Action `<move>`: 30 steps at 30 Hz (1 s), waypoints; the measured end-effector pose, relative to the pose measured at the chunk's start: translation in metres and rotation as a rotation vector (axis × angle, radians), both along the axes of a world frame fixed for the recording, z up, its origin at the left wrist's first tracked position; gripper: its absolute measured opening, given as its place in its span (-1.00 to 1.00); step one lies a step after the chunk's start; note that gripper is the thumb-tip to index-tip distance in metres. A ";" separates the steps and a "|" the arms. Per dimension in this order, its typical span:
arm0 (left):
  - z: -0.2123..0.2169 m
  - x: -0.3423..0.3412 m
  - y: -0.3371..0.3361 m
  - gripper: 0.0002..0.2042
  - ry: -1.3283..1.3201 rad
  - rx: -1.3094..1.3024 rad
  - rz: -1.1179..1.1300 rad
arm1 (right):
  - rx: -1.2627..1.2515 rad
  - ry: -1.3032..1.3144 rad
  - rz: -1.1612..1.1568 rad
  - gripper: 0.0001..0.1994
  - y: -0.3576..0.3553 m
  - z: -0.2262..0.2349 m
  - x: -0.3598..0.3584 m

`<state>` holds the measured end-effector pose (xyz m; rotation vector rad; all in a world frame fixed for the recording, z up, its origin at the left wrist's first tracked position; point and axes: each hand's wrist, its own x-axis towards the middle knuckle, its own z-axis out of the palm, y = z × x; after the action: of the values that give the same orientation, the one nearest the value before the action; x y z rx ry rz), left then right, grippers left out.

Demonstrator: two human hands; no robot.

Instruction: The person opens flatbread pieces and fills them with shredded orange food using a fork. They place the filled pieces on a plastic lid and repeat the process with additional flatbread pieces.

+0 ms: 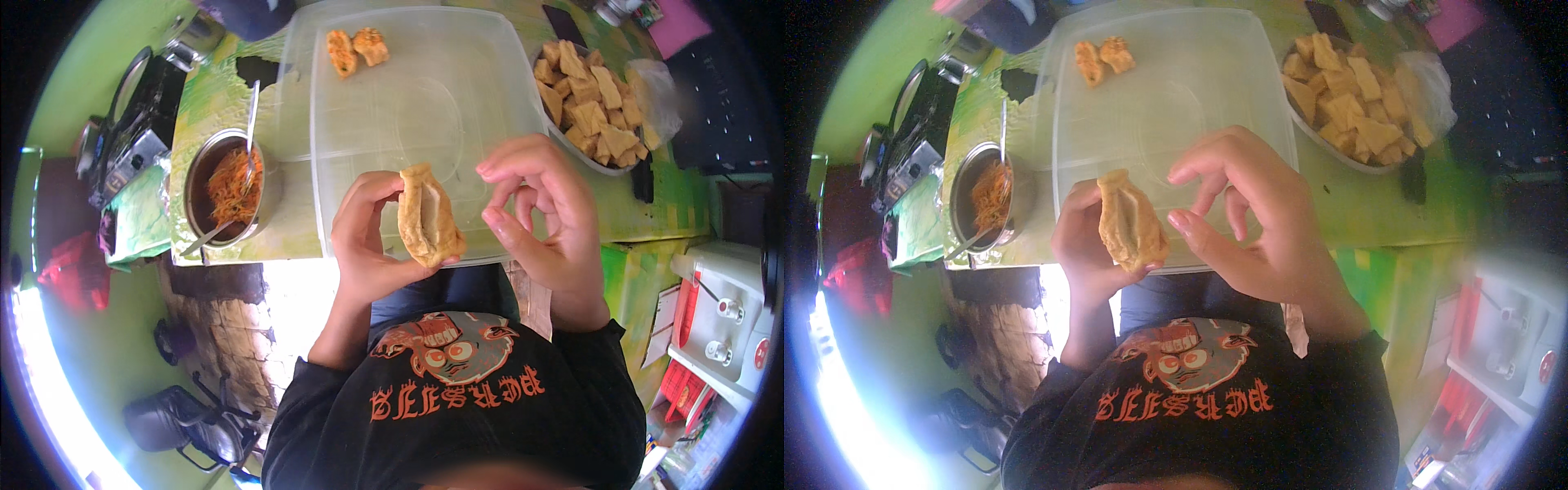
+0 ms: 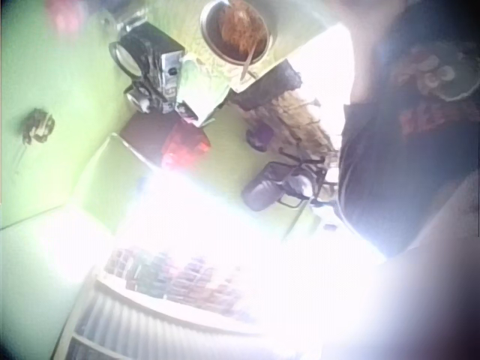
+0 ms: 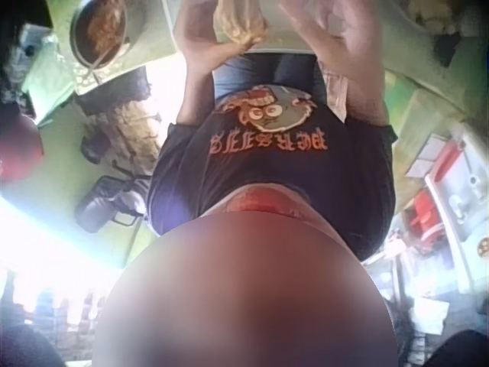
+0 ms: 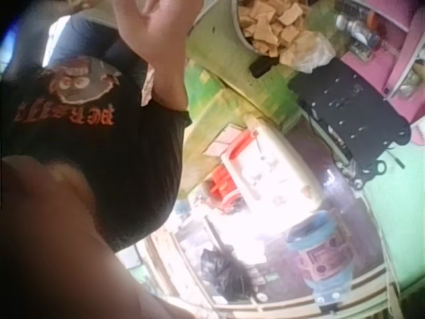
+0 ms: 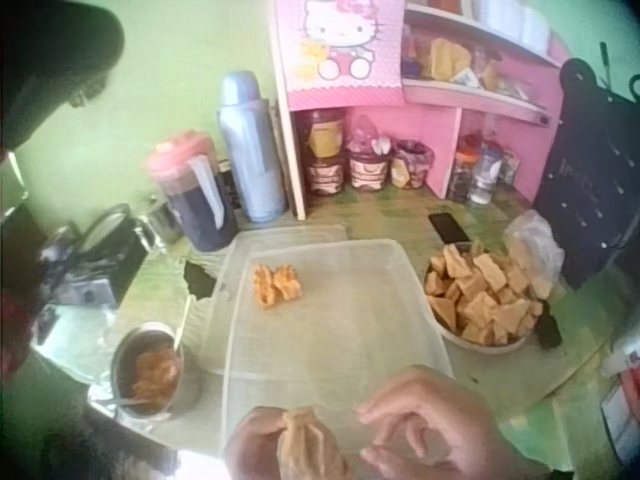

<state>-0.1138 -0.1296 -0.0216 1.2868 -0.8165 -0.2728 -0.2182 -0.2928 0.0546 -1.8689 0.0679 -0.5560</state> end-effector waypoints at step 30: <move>0.010 0.031 0.070 -0.30 0.058 -0.153 -0.013 | -0.624 -0.065 0.512 -0.62 0.051 0.025 0.059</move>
<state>-0.0831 -0.0596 -0.0118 1.1259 -0.7817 -0.2516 -0.1590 -0.2414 0.0797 -2.3463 -0.6797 -0.2903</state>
